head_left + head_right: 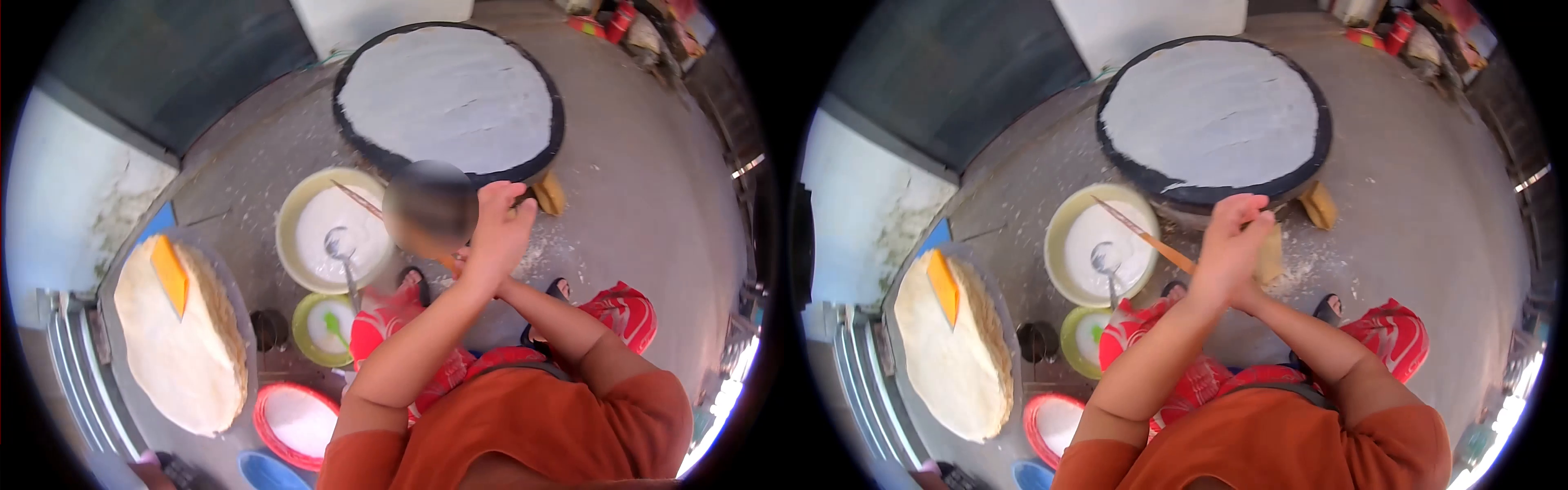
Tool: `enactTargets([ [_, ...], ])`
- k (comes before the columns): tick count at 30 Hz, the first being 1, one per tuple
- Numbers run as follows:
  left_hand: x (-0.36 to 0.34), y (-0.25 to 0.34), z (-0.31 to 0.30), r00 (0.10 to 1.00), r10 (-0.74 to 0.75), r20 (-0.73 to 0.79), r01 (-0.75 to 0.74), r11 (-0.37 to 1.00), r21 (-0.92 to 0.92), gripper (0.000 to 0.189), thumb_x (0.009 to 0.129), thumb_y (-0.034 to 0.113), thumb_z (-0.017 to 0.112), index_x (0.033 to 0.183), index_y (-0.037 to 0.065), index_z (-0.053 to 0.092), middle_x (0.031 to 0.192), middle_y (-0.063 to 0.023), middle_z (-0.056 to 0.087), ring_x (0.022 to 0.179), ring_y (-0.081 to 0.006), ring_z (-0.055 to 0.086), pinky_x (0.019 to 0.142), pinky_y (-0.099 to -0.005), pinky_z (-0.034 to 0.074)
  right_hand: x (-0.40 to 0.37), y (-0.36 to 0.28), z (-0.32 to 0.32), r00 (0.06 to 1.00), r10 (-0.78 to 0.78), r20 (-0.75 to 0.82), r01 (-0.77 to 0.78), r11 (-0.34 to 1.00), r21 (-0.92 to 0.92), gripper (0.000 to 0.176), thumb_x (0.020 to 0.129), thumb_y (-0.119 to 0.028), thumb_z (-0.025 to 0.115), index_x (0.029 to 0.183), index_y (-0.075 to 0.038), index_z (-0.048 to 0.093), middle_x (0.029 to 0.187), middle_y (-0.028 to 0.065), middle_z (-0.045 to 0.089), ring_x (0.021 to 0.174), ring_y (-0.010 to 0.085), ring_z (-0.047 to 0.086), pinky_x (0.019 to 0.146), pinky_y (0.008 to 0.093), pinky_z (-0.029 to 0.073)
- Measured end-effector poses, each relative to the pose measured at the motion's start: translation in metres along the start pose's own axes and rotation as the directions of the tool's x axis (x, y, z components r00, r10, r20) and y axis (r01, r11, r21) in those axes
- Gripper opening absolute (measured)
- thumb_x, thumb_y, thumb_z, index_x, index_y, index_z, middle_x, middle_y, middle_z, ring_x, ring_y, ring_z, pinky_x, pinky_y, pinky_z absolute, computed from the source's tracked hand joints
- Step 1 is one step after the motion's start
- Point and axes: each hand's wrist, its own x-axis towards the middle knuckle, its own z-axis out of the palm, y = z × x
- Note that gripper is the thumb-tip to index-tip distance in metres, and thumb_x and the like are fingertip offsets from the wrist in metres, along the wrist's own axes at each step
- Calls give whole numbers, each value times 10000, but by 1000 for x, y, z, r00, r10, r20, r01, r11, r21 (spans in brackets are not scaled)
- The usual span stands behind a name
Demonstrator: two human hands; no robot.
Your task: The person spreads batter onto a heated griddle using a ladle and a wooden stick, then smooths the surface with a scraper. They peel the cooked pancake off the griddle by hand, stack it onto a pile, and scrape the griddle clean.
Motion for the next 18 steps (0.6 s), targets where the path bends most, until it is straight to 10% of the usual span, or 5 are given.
enactTargets([
  [2, 2, 6, -2, 999, -7, -43, 7, 1000, 4, 255, 771, 129, 592, 990, 6, 550, 1041, -75, 467, 923, -164, 487, 819, -267, 393, 12, 31, 22, 785, 540, 304, -618, 718, 320, 498, 821, -51, 460, 1297, -79, 317, 892, 49, 540, 644, 73, 507, 569, 217, 439],
  [12, 7, 20, -16, 998, -11, -68, 7, 999, -52, 273, 781, 140, 544, 978, -49, 527, 1079, -161, 434, 854, -231, 488, 708, -281, 413, 31, 48, 70, 658, 664, 354, -751, 613, 246, 618, 778, -30, 525, 1324, -54, 238, 1044, 96, 530, 787, 152, 571, 645, 256, 469],
  [17, 10, 33, -34, 993, 6, -118, -15, 997, -76, 262, 774, 129, 551, 977, -35, 532, 1022, -148, 462, 831, -227, 483, 735, -277, 400, -43, 132, 49, 850, 212, 483, -288, 954, 87, 502, 782, -140, 563, 1251, -71, 397, 1088, 126, 530, 647, 186, 607, 642, 311, 478],
  [18, 14, 23, -38, 991, -50, -127, 29, 986, -162, 266, 796, 138, 557, 1041, 36, 530, 892, -32, 507, 773, -109, 471, 706, -219, 392, -52, 124, 40, 850, 213, 482, -284, 955, 80, 502, 782, -140, 563, 1251, -71, 397, 1088, 126, 530, 647, 186, 607, 642, 311, 478],
])
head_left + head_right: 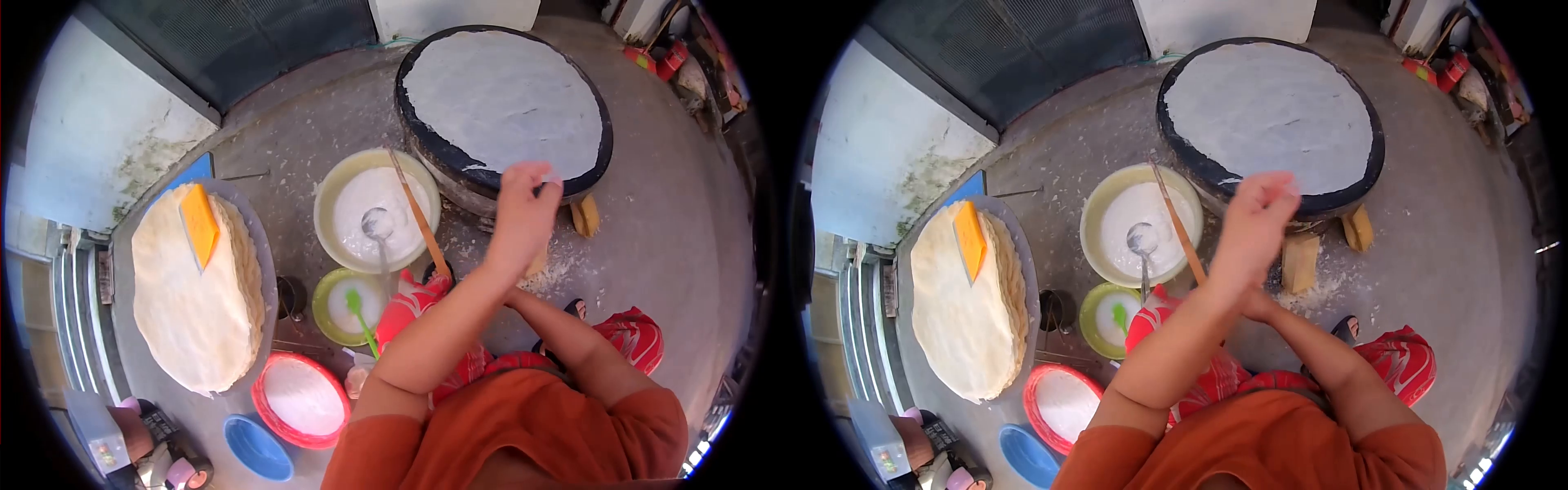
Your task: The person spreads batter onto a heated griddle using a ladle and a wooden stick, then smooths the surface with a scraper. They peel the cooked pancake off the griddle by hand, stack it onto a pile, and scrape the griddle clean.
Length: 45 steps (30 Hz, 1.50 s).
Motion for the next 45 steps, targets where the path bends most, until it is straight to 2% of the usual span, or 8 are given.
enactTargets([
  [4, -20, 85, -51, 994, -34, -100, -8, 918, -397, 282, 811, 107, 534, 1067, -7, 502, 891, -35, 532, 731, -77, 486, 644, -224, 421, -56, -25, -2, 788, 612, -62, -614, 777, -141, 377, 748, -85, 552, 1123, -52, 530, 685, 83, 604, 617, 149, 581, 612, 285, 470],
  [8, -22, 94, -139, 821, 289, -493, -315, 949, 31, 277, 817, 106, 518, 1065, -16, 506, 847, -68, 565, 701, -106, 531, 606, -238, 428, -86, -45, -12, 666, 744, -60, -746, 666, -29, 377, 801, -113, 514, 1169, -40, 478, 839, 86, 611, 649, 142, 588, 551, 255, 467],
  [11, -13, 61, -252, 585, 653, -482, 56, 560, 827, 275, 775, 104, 536, 1025, -8, 543, 886, -149, 597, 803, -252, 590, 695, -327, 454, -99, -55, -16, 614, 782, -102, -776, 623, 104, 359, 793, -112, 522, 1142, -37, 500, 834, 91, 608, 666, 147, 589, 537, 247, 456],
  [16, -34, 61, -394, 613, 527, -588, 679, 28, 733, 147, 784, 137, 448, 854, 60, 552, 875, -137, 582, 810, -313, 573, 677, -395, 458, -104, -49, -21, 616, 779, -118, -754, 626, 199, 370, 795, -121, 519, 1151, -25, 489, 843, 89, 605, 666, 153, 592, 532, 247, 455],
  [22, -47, 61, -443, 672, 368, -643, 731, -191, 655, 234, 830, 275, 453, 845, 87, 591, 877, -110, 608, 818, -278, 594, 673, -381, 470, -92, -57, -19, 660, 741, -125, -731, 672, 123, 353, 827, -98, 486, 1169, -13, 465, 860, 89, 605, 675, 148, 595, 549, 244, 470],
  [35, -68, 112, -302, 761, 640, 108, 57, -231, 971, 68, 779, 62, 485, 785, 28, 543, 658, -134, 535, 573, -297, 534, 495, -387, 426, -34, -203, -22, 846, -20, -533, -146, 952, -269, 395, 724, -134, 617, 1079, -69, 458, 1005, 125, 533, 820, 243, 569, 703, 303, 460],
  [39, -91, 67, -200, 764, 466, 446, -376, -240, 895, 219, 691, 13, 507, 907, 28, 541, 716, -108, 523, 604, -272, 522, 508, -369, 429, -10, -301, -24, 690, -562, -455, 34, 654, -756, 563, 603, -142, 677, 1110, -86, 440, 1169, 112, 431, 1066, 278, 441, 883, 371, 365],
  [45, -113, 29, -125, 747, 376, 549, -612, 64, 788, 403, 687, 37, 566, 1081, -5, 490, 876, -151, 558, 743, -287, 537, 620, -358, 451, -13, -282, -46, 894, -421, -152, 24, 385, -923, 426, 631, -192, 670, 1007, -106, 491, 1020, 105, 538, 951, 275, 516, 792, 366, 414],
])
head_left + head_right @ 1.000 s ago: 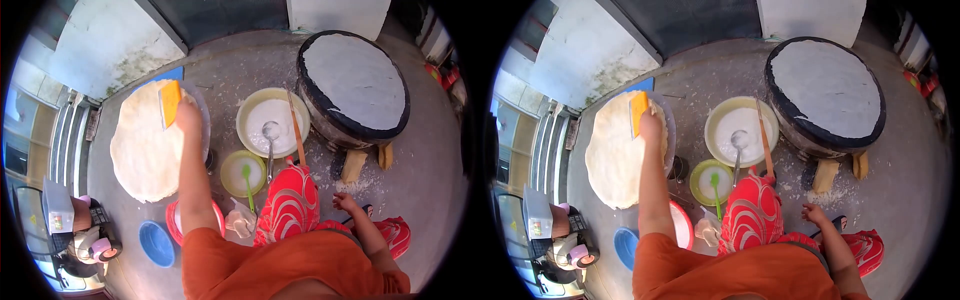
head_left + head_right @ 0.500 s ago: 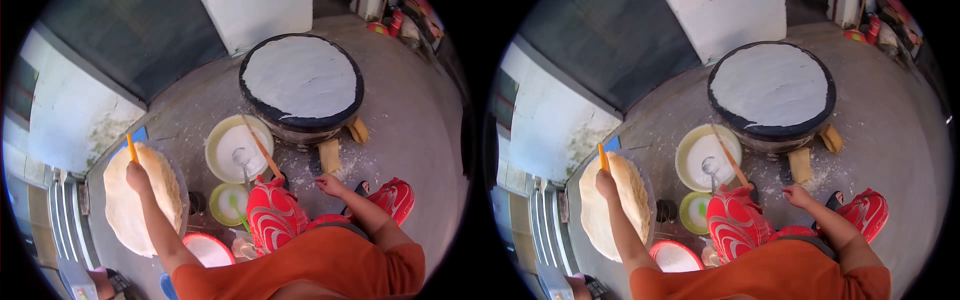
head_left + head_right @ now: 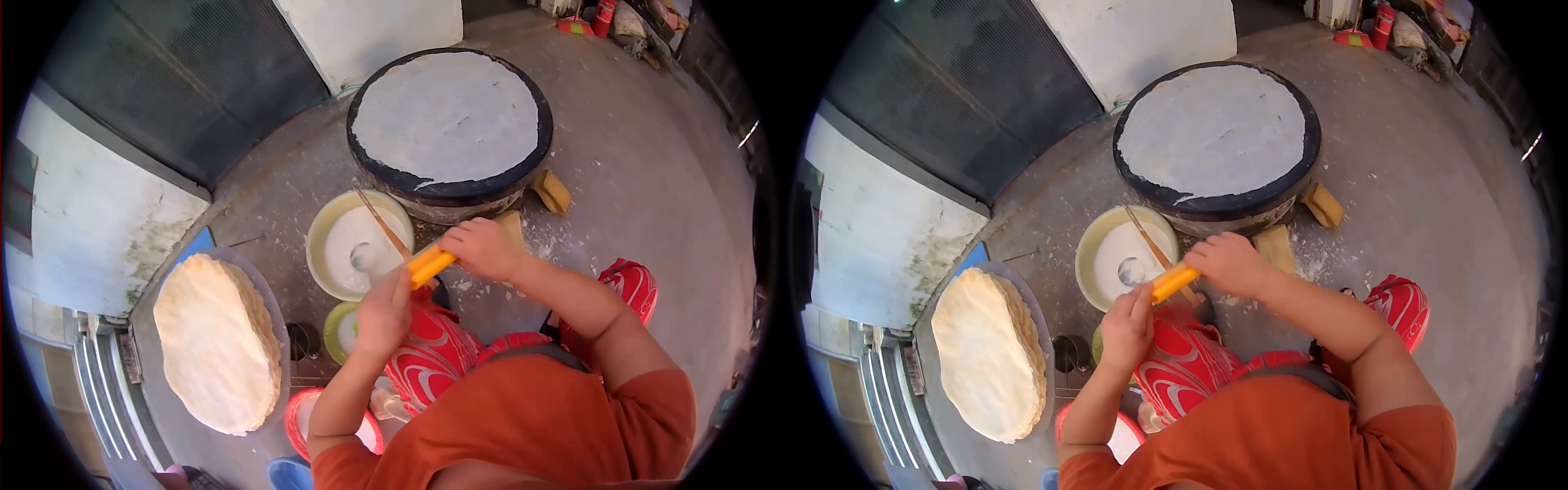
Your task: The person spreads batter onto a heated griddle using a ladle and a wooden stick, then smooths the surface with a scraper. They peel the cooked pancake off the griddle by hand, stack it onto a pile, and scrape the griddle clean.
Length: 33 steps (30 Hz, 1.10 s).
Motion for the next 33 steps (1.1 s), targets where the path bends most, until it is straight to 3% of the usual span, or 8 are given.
enactTargets([
  [1, 0, 3, -4, 1000, -5, 0, 5, 1000, -2, 403, 687, 37, 566, 1081, -5, 490, 876, -151, 558, 743, -287, 537, 620, -358, 451, -7, 10, 7, 973, 76, 219, -105, 987, 121, 380, 640, -218, 668, 961, -94, 506, 918, 118, 579, 869, 281, 555, 734, 369, 440],
  [2, 2, 8, -12, 991, -111, -69, 112, 994, 6, 445, 684, 46, 589, 1110, -7, 473, 942, -174, 544, 798, -304, 529, 670, -369, 442, -12, 19, 11, 972, 74, 223, -103, 987, 122, 380, 640, -218, 668, 961, -94, 506, 918, 118, 579, 869, 281, 555, 734, 369, 440],
  [4, -9, 9, -15, 936, -314, -162, 310, 950, -48, 441, 747, 40, 568, 1164, -14, 436, 1151, -191, 475, 999, -337, 486, 836, -358, 403, -20, 37, 15, 821, 562, 99, -568, 788, 236, 271, 678, -252, 621, 846, -82, 493, 770, 136, 591, 753, 314, 575, 634, 406, 446],
  [7, -33, 16, -11, 914, -358, -190, 357, 933, -41, 409, 768, 61, 554, 1155, -18, 445, 1177, -197, 450, 1035, -342, 460, 866, -372, 375, -23, 76, 27, 695, 717, -47, -693, 686, 220, 317, 670, -269, 621, 859, -51, 490, 764, 161, 586, 769, 340, 566, 649, 423, 441],
  [17, -58, 42, 15, 891, -422, -169, 402, 905, -141, 388, 762, 77, 548, 1133, -9, 474, 1195, -193, 428, 1054, -337, 431, 891, -388, 328, 14, 98, 38, 697, 715, -63, -702, 697, 149, 328, 657, -258, 632, 850, -29, 498, 787, 179, 575, 778, 335, 560, 653, 417, 435],
  [23, -53, 45, 18, 895, -398, -199, 390, 917, -78, 389, 745, 70, 556, 1120, -5, 482, 1170, -192, 447, 1043, -350, 431, 884, -392, 328, 4, 79, 27, 816, 557, 155, -569, 822, 39, 333, 647, -257, 637, 878, -45, 526, 806, 172, 584, 789, 337, 562, 670, 405, 440],
  [29, -49, 43, 12, 880, -421, -219, 385, 903, -190, 373, 745, 53, 556, 1108, -6, 490, 1167, -182, 454, 1020, -344, 447, 887, -394, 325, -21, 80, 0, 782, 614, 111, -621, 749, 231, 359, 639, -235, 659, 912, -30, 546, 807, 154, 596, 764, 289, 584, 668, 354, 449],
  [33, -30, 31, 5, 839, -492, -233, 418, 856, -303, 383, 753, 46, 563, 1123, -8, 482, 1236, -179, 406, 1110, -285, 411, 879, -350, 359, -28, 65, -35, 777, 610, 158, -587, 610, 533, 346, 664, -169, 676, 935, -3, 541, 817, 85, 595, 745, 155, 567, 679, 265, 444],
])
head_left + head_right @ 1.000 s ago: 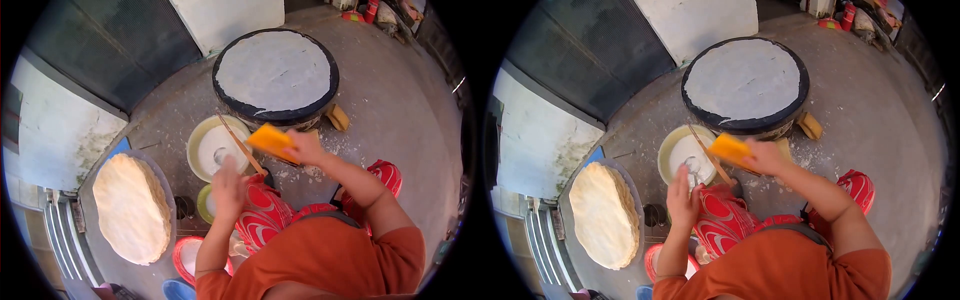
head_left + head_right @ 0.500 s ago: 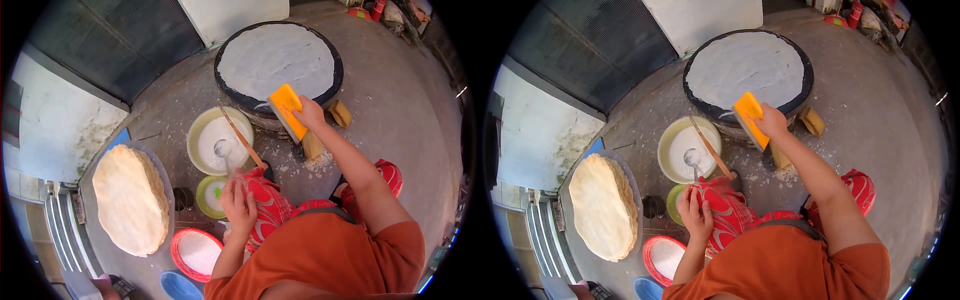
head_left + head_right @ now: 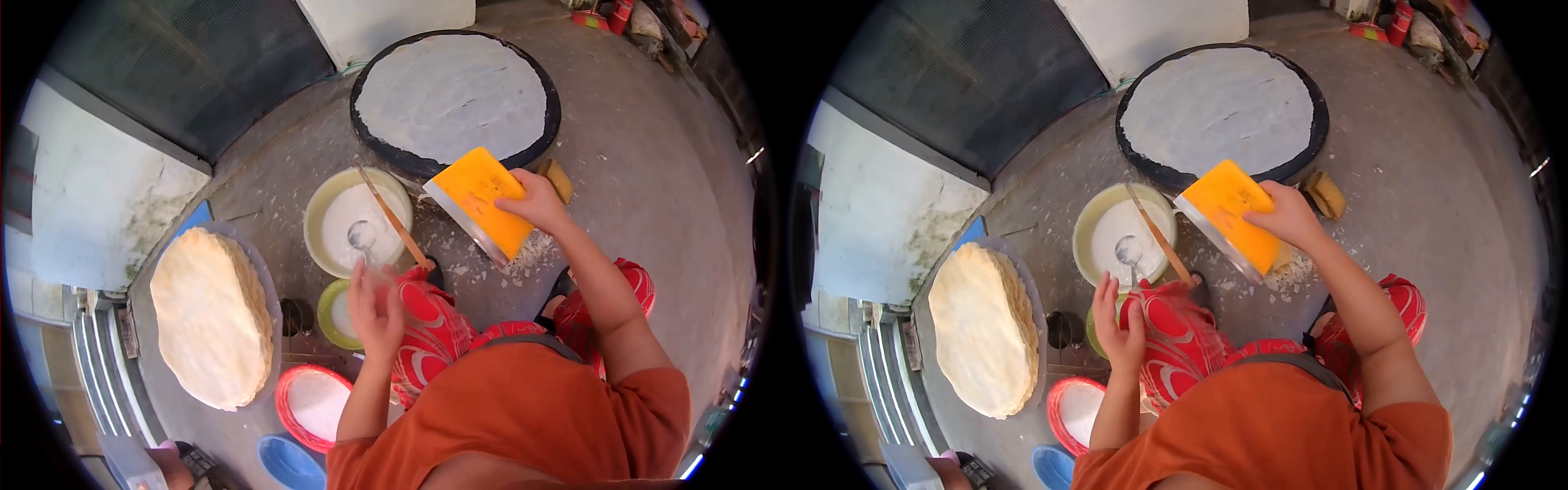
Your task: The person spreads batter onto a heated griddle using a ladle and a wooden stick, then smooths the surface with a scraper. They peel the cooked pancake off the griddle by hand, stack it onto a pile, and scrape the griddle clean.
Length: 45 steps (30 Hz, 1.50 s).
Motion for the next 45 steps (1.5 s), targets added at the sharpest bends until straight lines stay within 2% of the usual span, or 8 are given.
enactTargets([
  [2, 17, 2, 5, 995, -98, 14, 99, 986, -134, 376, 771, 49, 565, 1134, -1, 482, 1253, -165, 400, 1144, -250, 398, 872, -315, 374, -13, -14, -7, 1000, -5, 26, 2, 994, 105, 335, 672, -146, 680, 936, 3, 539, 832, 61, 589, 754, 117, 551, 691, 242, 437],
  [4, 34, 15, 13, 915, -384, 122, 344, 587, -733, 365, 787, 35, 553, 1143, 1, 478, 1248, -153, 408, 1122, -233, 422, 863, -307, 389, -27, -26, -12, 995, 0, 101, -32, 950, 309, 341, 673, -151, 678, 947, 5, 548, 835, 64, 596, 750, 117, 563, 687, 241, 442],
  [15, 46, 10, -7, 725, -421, 545, 689, 472, -550, 152, 802, 67, 574, 937, 0, 592, 701, -41, 580, 605, -82, 507, 482, -199, 384, -64, -41, -19, 969, -3, 246, -153, 777, 611, 384, 677, -57, 681, 1017, 0, 514, 914, 34, 580, 809, 96, 553, 741, 223, 436],
  [20, 46, 63, -25, 823, -324, 466, 564, 378, -734, 195, 868, 99, 458, 934, -41, 576, 682, -94, 582, 552, -113, 512, 467, -217, 386, -68, -27, -26, 976, 71, 204, -189, 733, 653, 390, 686, -40, 668, 1040, -3, 508, 946, 37, 578, 830, 102, 558, 766, 229, 436],
  [24, 51, 133, -64, 755, 306, 580, 381, 515, -768, 272, 889, 135, 400, 1031, -72, 503, 927, -183, 584, 776, -218, 594, 655, -271, 493, -74, -11, -24, 964, 115, 241, -247, 726, 642, 389, 688, -58, 676, 1035, 1, 510, 946, 44, 583, 829, 100, 557, 754, 232, 439],
  [26, 55, 137, -66, 551, 777, 305, -71, 408, -910, 250, 872, 87, 414, 998, -113, 496, 946, -239, 559, 838, -306, 590, 705, -334, 496, -77, -4, -22, 962, 120, 243, -251, 737, 627, 388, 689, -65, 679, 1032, 3, 510, 944, 46, 584, 828, 99, 556, 750, 234, 440],
  [34, 59, 196, -50, 600, 784, -158, -227, -23, -974, 161, 812, -16, 442, 857, -136, 540, 833, -251, 558, 741, -334, 572, 629, -341, 499, -83, 12, -28, 965, 150, 216, -254, 744, 617, 374, 685, -82, 693, 1006, 0, 520, 899, 39, 589, 816, 99, 551, 744, 233, 435],
  [45, 88, 189, -33, 637, 765, -98, -245, 81, -966, 122, 800, -10, 485, 846, -103, 549, 821, -230, 572, 690, -300, 584, 583, -301, 507, -43, 49, -47, 975, 164, 153, -216, 867, 448, 367, 678, -90, 694, 992, -16, 520, 872, 29, 582, 782, 103, 550, 735, 229, 436],
])
